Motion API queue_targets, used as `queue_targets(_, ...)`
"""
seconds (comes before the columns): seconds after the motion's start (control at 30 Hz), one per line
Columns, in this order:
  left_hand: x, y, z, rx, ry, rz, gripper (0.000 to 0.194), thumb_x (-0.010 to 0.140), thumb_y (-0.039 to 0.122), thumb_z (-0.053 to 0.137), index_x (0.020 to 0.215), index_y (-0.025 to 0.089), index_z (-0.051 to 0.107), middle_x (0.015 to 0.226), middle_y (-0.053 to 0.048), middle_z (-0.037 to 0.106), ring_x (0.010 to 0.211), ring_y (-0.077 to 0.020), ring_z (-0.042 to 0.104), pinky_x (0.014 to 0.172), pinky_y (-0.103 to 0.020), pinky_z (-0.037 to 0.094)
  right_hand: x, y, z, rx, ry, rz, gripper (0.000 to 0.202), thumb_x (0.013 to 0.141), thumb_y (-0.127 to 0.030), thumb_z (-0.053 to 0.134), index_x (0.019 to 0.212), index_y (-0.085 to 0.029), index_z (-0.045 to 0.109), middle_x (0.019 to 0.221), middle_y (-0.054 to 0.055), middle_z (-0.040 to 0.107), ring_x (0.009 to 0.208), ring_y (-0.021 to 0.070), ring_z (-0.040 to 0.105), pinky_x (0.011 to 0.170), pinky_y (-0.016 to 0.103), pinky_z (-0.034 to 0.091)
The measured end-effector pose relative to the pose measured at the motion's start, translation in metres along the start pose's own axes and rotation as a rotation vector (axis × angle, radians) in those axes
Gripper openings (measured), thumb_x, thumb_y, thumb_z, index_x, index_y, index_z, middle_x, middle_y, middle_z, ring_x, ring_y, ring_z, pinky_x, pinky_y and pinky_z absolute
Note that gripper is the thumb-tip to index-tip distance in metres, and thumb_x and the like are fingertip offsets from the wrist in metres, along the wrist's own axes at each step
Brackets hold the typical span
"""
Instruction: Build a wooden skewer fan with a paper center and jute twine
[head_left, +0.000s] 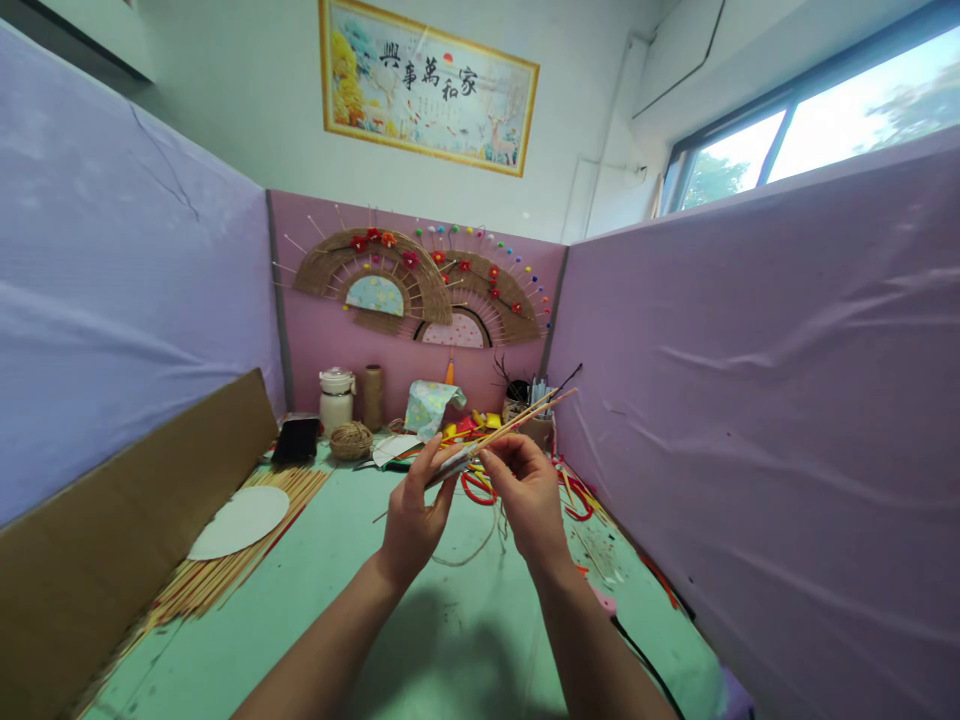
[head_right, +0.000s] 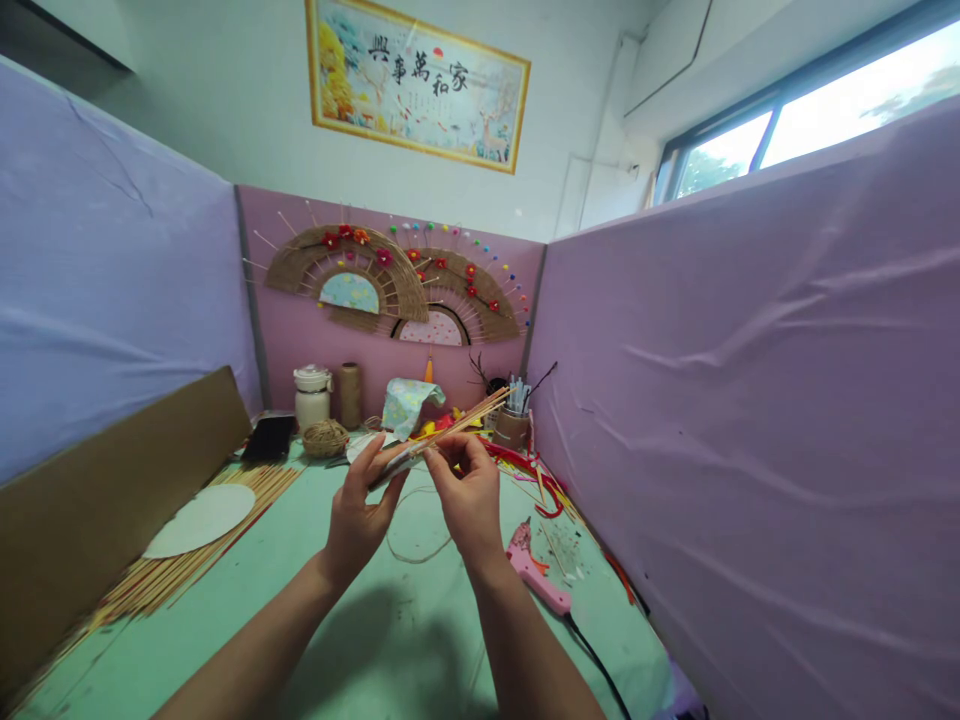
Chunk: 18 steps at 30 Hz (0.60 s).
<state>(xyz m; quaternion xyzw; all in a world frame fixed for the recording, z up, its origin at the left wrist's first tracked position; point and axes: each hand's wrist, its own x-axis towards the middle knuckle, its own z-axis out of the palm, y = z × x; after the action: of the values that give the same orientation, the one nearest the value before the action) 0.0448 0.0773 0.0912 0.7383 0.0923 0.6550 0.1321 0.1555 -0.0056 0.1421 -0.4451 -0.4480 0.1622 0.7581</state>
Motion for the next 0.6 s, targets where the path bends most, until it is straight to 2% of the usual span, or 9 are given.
queue_targets(0.3, 0.001, 0.003, 0.001, -0.036, 0.037, -0.078, 0.056, 0.088, 0.018, 0.062, 0.139, 0.025, 0.04, 0.114, -0.006, 0.072, 0.105, -0.0178, 0.068, 0.092, -0.031, 0.055, 0.001, 0.017, -0.004, 0.034, 0.004, 0.025, 0.016, 0.08, -0.033, 0.069, 0.081, -0.019, 0.061, 0.069, -0.004, 0.057, 0.058, 0.0097, 0.049, 0.054, 0.022, 0.041)
queue_targets(0.5, 0.002, 0.005, 0.001, -0.229, 0.027, -0.375, 0.055, 0.088, 0.027, 0.062, 0.138, 0.022, 0.041, 0.11, -0.007, 0.071, 0.104, -0.0182, 0.068, 0.091, -0.032, 0.054, 0.005, 0.024, -0.006, -0.028, 0.058, -0.02, 0.017, 0.079, -0.032, 0.07, 0.083, -0.019, 0.061, 0.077, -0.001, 0.061, 0.067, 0.0121, 0.054, 0.061, 0.024, 0.044)
queue_targets(0.6, 0.004, 0.006, 0.001, -0.345, 0.058, -0.475, 0.056, 0.086, 0.029, 0.064, 0.136, 0.023, 0.041, 0.11, -0.007, 0.07, 0.103, -0.018, 0.067, 0.092, -0.031, 0.052, 0.004, 0.024, -0.004, -0.059, 0.072, -0.024, 0.016, 0.079, -0.033, 0.069, 0.082, -0.019, 0.061, 0.077, -0.001, 0.061, 0.067, 0.0127, 0.055, 0.061, 0.025, 0.045)
